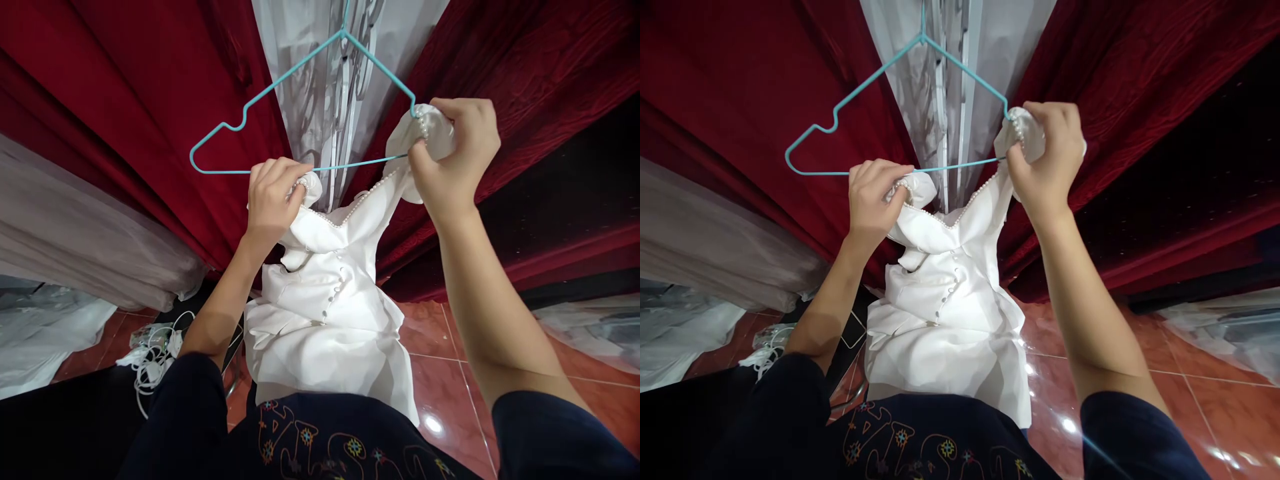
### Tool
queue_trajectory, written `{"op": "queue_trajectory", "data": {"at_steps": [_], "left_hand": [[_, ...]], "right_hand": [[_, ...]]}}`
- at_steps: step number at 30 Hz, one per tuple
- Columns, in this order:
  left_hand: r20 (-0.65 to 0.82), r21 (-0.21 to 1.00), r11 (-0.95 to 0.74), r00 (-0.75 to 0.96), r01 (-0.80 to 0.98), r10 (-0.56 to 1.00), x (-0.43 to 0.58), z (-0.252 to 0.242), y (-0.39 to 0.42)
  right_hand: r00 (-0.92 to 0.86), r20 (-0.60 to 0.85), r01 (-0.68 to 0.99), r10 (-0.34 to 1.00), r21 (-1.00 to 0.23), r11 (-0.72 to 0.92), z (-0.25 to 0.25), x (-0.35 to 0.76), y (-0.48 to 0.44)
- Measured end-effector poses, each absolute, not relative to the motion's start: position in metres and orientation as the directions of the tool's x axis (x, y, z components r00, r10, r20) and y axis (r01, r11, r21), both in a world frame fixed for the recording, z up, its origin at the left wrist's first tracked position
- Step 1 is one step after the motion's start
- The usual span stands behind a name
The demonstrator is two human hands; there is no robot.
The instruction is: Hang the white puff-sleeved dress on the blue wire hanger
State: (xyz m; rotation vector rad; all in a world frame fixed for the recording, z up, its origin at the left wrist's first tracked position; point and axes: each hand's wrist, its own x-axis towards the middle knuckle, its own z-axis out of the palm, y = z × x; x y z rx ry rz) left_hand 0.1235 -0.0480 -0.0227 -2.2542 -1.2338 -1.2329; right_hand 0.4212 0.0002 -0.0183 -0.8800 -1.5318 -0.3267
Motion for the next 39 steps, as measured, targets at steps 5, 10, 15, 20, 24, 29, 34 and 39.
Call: {"op": "queue_trajectory", "data": {"at_steps": [5, 10, 15, 20, 24, 29, 34, 39], "left_hand": [[0.788, 0.136, -0.559, 0.253, 0.818, 0.562, 0.118, -0.020, -0.039], [0.761, 0.147, -0.554, 0.263, 0.820, 0.592, 0.114, -0.016, -0.036], [0.747, 0.180, -0.556, 0.255, 0.812, 0.614, 0.112, -0.014, -0.037], [0.751, 0.215, -0.552, 0.225, 0.805, 0.621, 0.122, -0.020, -0.035], [0.772, 0.239, -0.577, 0.208, 0.781, 0.601, 0.130, -0.024, -0.032], [0.756, 0.254, -0.607, 0.237, 0.753, 0.610, 0.135, -0.023, -0.037], [0.857, 0.229, -0.714, 0.210, 0.662, 0.470, 0.126, -0.034, -0.068], [0.737, 0.561, -0.588, -0.030, 0.583, 0.675, 0.081, -0.056, -0.087]], "right_hand": [[0.168, 0.887, 0.754, 0.429, -0.396, 0.524, -0.006, 0.430, 0.009], [0.340, 0.847, 0.725, 0.409, -0.512, 0.460, 0.000, 0.462, 0.027], [0.415, 0.690, 0.674, 0.593, -0.671, 0.310, -0.034, 0.477, 0.020], [0.095, 0.730, 0.650, 0.676, -0.561, 0.514, -0.058, 0.447, -0.029], [-0.151, 0.893, 0.612, 0.424, -0.252, 0.750, -0.038, 0.412, -0.050], [-0.235, 0.803, 0.560, 0.547, -0.348, 0.752, -0.028, 0.376, -0.040], [-0.082, 0.809, 0.552, 0.583, -0.450, 0.702, -0.045, 0.374, -0.030], [-0.076, 0.817, 0.543, 0.571, -0.446, 0.711, -0.041, 0.380, -0.028]]}}
